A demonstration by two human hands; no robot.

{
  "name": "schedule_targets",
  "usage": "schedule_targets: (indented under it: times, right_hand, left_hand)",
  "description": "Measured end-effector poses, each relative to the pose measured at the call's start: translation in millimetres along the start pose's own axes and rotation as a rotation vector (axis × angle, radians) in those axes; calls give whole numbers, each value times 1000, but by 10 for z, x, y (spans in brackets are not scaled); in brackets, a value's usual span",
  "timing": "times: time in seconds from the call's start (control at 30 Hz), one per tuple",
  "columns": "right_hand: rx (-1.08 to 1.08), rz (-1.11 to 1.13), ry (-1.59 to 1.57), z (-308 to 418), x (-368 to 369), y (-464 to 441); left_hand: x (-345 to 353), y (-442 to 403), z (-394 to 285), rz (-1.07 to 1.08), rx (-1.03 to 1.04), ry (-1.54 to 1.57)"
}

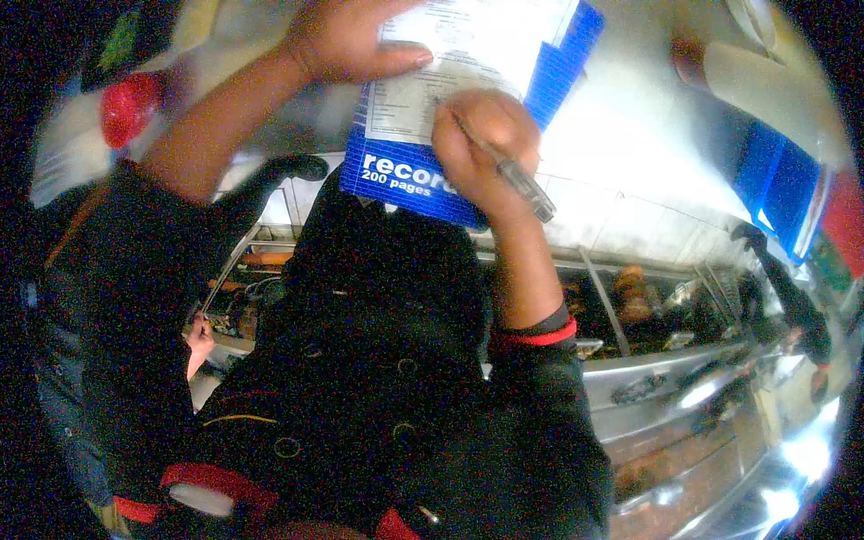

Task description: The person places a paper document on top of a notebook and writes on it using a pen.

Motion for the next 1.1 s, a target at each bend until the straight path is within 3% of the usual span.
schedule_targets:
  times: [0.9, 1.0, 1.1]
  right_hand:
    - [54, 20, -109, -88, -120, 60]
    - [-45, -82, -151, -63, -114, 19]
    - [-32, -38, -91, -69, -88, 11]
  left_hand:
    - [13, -5, 2, -7, -4, 14]
    - [6, 7, 4, 3, -11, -4]
    - [9, -2, -1, 3, -5, -7]
Point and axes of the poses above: each hand's wrist, its own y-axis away from the middle knuckle, its own x-axis out of the palm, z = x × y, the point moved 8 cm from there along -y, towards the middle knuckle, and after that the axes turned 10 degrees about -y, right-handed, at the moved point
